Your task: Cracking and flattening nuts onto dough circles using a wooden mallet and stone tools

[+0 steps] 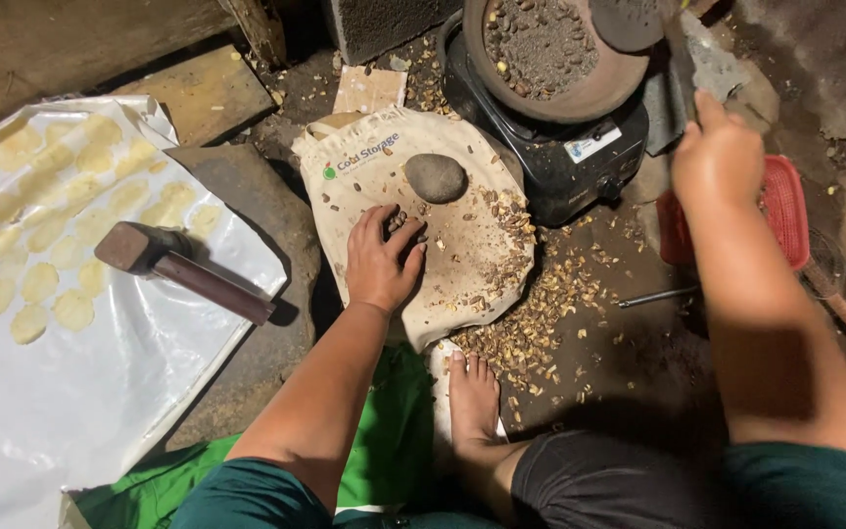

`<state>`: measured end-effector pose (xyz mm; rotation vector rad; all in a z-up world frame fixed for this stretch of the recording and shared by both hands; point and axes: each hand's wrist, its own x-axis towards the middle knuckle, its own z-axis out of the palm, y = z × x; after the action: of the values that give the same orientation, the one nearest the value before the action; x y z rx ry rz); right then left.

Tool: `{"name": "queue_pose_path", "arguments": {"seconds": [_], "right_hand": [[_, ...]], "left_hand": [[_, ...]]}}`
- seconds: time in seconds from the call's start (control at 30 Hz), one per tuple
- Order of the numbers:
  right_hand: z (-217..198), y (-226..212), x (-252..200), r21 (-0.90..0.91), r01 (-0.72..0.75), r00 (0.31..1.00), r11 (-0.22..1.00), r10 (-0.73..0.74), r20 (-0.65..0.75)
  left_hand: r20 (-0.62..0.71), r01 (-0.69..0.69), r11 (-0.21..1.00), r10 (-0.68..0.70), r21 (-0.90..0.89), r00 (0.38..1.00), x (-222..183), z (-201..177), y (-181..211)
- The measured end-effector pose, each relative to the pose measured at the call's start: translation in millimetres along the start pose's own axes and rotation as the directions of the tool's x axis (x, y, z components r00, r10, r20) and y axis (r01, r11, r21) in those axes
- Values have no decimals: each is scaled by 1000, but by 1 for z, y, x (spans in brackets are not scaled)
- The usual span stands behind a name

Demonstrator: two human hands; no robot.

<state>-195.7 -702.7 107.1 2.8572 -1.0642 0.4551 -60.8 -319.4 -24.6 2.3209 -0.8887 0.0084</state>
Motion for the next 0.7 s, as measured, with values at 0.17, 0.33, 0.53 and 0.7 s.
{"name": "queue_pose_path", "arguments": {"seconds": [0.17, 0.33, 0.53, 0.7], "right_hand": [[18, 18, 22, -137, 62, 993, 989, -47, 109], [-28, -30, 21, 147, -472, 745, 869, 305, 593], [53, -25, 1, 631, -544, 803, 553, 123, 583], [80, -25, -21, 812, -396, 918, 428, 217, 332]], "left_hand": [[-62, -61, 997, 58, -46, 996, 2, -2, -1], [-105, -95, 993, 88, -69, 991, 4, -2, -2], [-129, -117, 992, 111, -38, 985, -1, 26, -25], [-127, -118, 993, 116, -13, 985, 0, 24, -26]]}}
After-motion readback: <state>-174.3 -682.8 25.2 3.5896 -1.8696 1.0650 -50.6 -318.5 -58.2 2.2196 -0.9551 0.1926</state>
